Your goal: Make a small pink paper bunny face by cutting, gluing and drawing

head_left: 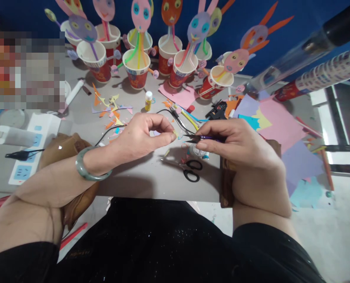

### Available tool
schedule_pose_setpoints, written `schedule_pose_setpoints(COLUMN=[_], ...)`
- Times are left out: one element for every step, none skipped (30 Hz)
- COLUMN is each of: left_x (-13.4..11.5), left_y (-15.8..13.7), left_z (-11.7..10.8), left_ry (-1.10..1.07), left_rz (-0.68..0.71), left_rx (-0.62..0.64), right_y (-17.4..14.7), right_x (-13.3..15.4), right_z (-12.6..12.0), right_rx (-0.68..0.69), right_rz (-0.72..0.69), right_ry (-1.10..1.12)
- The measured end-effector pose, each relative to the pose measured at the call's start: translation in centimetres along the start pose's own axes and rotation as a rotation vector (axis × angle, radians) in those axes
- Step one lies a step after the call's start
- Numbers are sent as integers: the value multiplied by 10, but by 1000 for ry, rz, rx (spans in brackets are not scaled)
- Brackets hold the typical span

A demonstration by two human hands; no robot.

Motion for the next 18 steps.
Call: schedule_pose_setpoints(left_x=[0,0,0,0,1,1,2,2,2,2,2,1,1,0,0,0,0,0], left_y=[0,0,0,0,-1,-1,-1,-1,-1,-1,-1,-1,-1,-1,-2,-2,-2,-2], left_z=[0,0,0,0,0,-1,-1,-1,-1,-1,-1,-1,-1,0,0,0,0,0], left_ry=[3,6,11,17,23,29,36,42,48,53,59,64,69,74,78,82,85,88], left_rz=[3,5,6,4,2,1,2,4,9,16,23,29,34,39,42,42,40,38], left_rx=[1,1,2,2,1,0,0,-1,-3,-3,-3,-3,-2,-1,0,3,5,8], right_y=[0,0,0,0,0,0,0,0,0,-1,-1,-1,-1,-1,-1,-1,-1,-1], right_x=[0,0,0,1,2,3,4,5,6,6,7,7,8,9,11,11,12,11], right_z=[2,4,5,6,6,5,5,5,5,6,6,7,7,6,6,6,6,7], right_rx=[11,19,23,22,15,5,-4,-10,-12,-13,-15,-18,-26,-34,-38,-40,-38,-33], right_rz=[15,26,32,33,28,20,10,3,-1,-1,0,-2,-9,-20,-29,-35,-34,-27], right_ry=[-2,-2,-1,-1,-1,-2,-6,-11,-16,-21,-26,-29,-30,-32,-36,-42,-49,-56])
Point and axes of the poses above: each hand's wrist, its own y-axis towards the middle knuckle, its own z-axis out of the palm, x = y × z, the point moved 8 cm from there along y, towards the middle knuckle, and after that the axes turned 2 degrees about -y, right-handed, at the moved point
